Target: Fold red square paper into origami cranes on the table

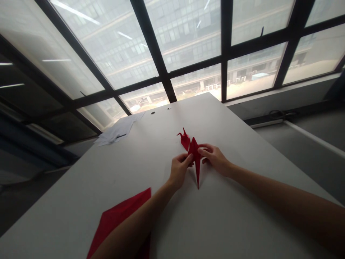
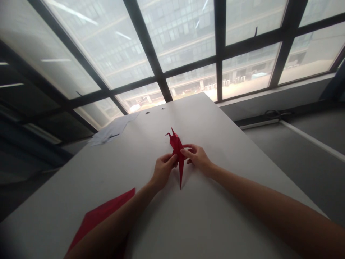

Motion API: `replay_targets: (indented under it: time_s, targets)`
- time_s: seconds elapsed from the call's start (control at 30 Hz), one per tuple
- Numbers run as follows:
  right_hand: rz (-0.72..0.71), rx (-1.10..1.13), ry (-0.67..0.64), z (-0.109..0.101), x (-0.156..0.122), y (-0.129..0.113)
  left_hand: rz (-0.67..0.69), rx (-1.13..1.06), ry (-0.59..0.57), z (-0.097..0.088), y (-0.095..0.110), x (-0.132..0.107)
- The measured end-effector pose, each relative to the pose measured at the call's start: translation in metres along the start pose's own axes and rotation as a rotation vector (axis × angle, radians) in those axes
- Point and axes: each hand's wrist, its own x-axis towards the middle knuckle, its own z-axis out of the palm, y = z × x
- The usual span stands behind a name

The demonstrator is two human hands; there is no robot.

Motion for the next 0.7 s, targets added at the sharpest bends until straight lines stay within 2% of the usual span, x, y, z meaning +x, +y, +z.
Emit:
replay_targets:
  time_s: [0.1,0.27,0.4,0.57,0.63,0.7]
  targets:
    - [-0.041,-0.107,-0.058,0.002,-0.002,0.001,-0.027,-0.086,0.031,-0.001,-0.003,0.001]
    - [-0.101,-0.141,-0.014,0.003,-0.004,0.005,-0.047,-0.144,-0.065,-0.001,-0.001,0.001]
    - [-0.145,-0.174,-0.014,0.003,-0.005,0.006,-0.063,-0.082,-0.110,-0.005,0.002,0.003]
    - [-0.199,-0.210,0.071,0.004,-0.003,0.008,-0.059,-0.169,0.006,-0.008,0.000,0.008]
    - [-0.240,-0.285,0.110,0.005,-0.004,0.008,-0.069,-0.233,0.075,-0.008,-0.003,0.010]
    - [-0.267,-0.364,0.096,0.006,-0.006,0.006,-0.079,-0.277,0.109,-0.009,-0.005,0.012]
